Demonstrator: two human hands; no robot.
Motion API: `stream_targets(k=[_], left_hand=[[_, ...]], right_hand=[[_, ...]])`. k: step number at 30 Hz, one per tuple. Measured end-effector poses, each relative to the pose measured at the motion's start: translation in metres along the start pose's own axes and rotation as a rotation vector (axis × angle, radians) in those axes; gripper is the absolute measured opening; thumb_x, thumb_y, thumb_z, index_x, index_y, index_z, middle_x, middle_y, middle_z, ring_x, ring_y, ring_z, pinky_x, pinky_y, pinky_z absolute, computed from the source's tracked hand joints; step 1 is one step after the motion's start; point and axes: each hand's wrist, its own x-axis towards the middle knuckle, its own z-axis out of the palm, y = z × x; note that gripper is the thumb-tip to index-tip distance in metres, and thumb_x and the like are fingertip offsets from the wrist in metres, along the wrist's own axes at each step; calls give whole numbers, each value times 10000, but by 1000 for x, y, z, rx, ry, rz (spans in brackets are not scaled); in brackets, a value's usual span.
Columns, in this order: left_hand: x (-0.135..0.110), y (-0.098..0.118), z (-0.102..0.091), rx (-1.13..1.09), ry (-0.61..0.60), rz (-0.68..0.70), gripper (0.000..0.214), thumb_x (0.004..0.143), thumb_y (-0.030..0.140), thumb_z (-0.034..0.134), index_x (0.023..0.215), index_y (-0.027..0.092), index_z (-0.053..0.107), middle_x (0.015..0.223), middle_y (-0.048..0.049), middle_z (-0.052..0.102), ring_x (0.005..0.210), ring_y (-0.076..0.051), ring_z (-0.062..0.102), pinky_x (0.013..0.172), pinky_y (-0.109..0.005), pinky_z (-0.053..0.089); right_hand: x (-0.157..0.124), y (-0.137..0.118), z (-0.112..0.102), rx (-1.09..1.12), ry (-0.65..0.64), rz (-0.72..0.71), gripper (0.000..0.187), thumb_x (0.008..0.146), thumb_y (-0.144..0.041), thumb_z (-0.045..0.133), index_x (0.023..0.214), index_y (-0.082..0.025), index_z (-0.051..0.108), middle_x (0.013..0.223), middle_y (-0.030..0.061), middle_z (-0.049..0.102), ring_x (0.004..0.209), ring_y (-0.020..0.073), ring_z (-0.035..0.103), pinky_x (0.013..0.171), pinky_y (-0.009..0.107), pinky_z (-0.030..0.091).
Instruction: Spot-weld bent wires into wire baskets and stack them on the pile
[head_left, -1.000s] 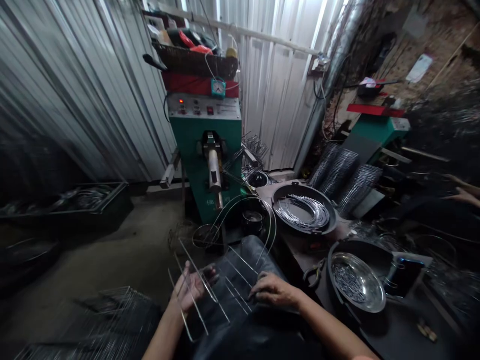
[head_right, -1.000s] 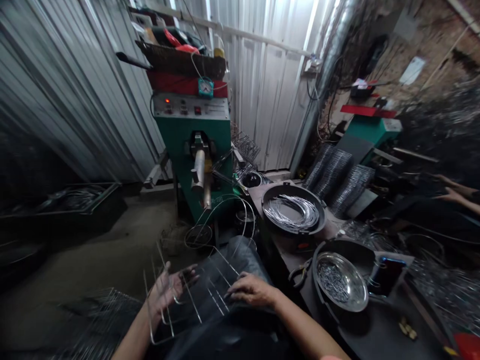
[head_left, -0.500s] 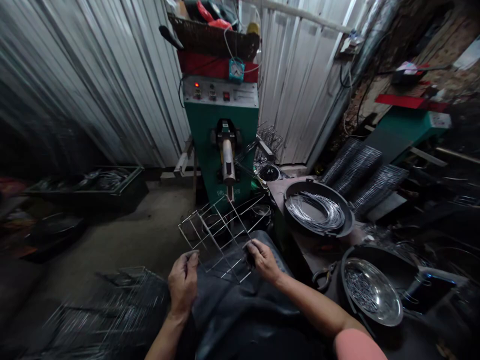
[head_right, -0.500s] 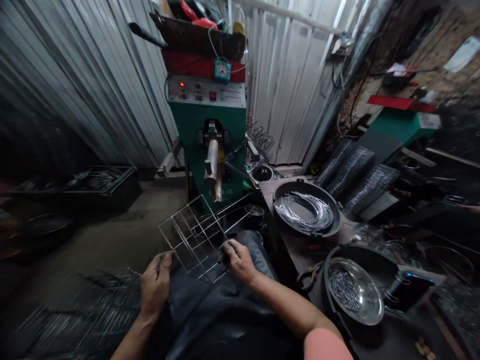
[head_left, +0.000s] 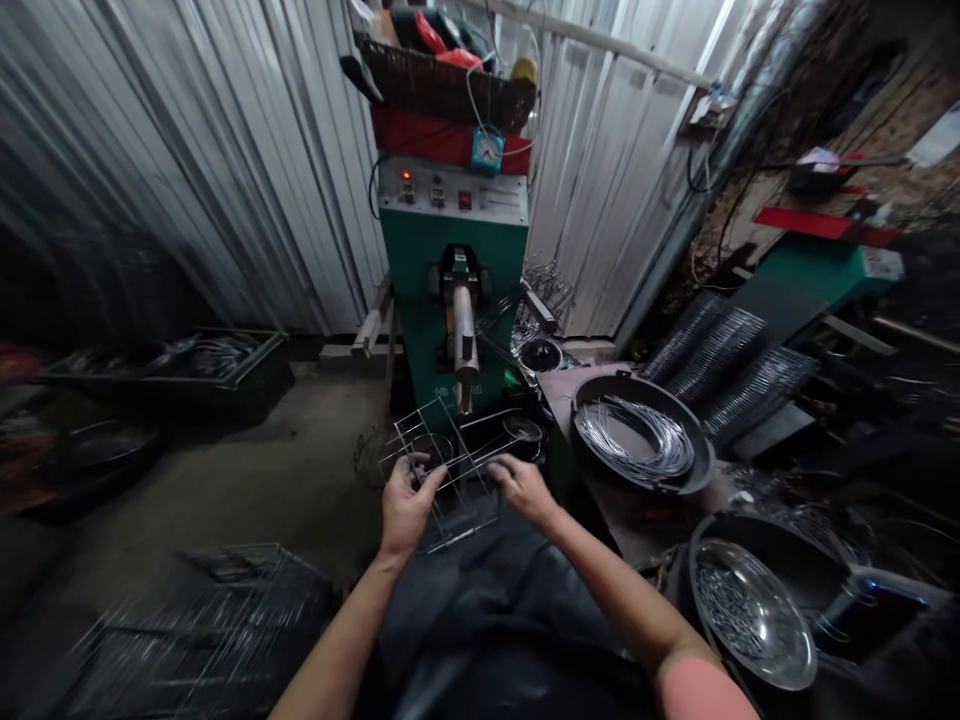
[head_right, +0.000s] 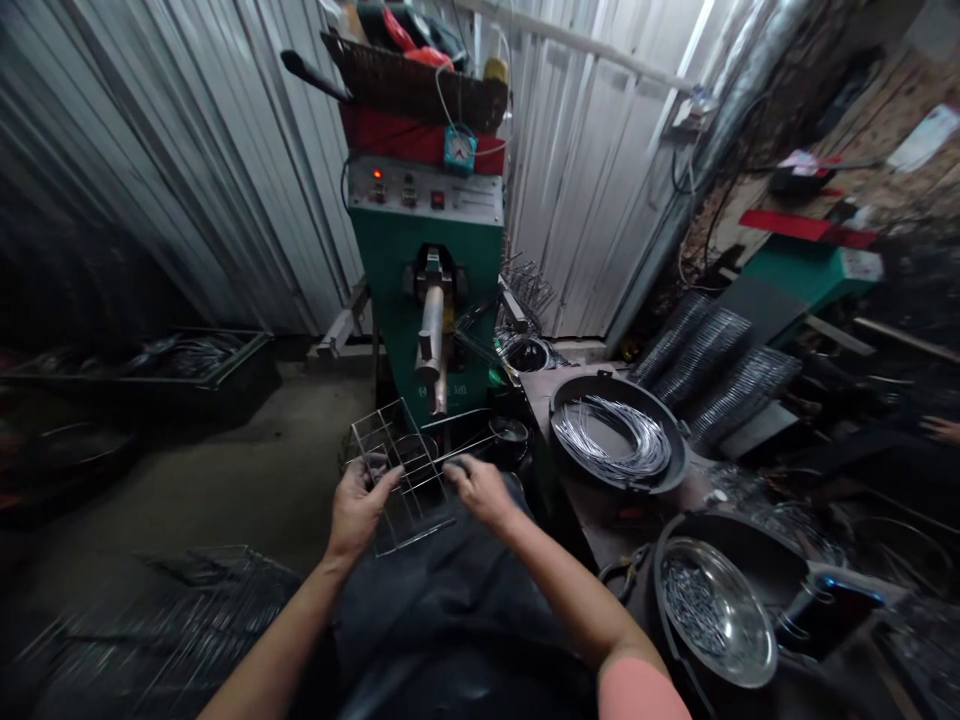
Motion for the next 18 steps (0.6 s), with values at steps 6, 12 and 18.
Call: stream_targets(k=[6,12,18], left_hand=[[11,-8,1,-87,-29,-22,287,614,346,715,792,178,565,657,36,495,611,-105,455,606,-222,362],[22,-20,8,-170,-25,-45,269,635,349,706,777,177,555,658,43,487,607,-93,441,598,-210,352],[33,-23,16,-266,-22,-165,336,594,358,731,820,169,570,629,50,503,568,-87,440,568,-213,346]], right_hand=[[55,5,-39,-311,276,-220,352,774,-401,595,1055,-189,605,1139,113,558,1097,224,484,939,357,373],[93,29,-28,-370,-49,-187,186,796,-357,598,882,-203,656,868,29,668,876,169,587,929,365,339],[101,43,-22,-275,-46,-163,209,790,-395,604,745,-203,671,774,18,655,787,146,569,757,271,382]])
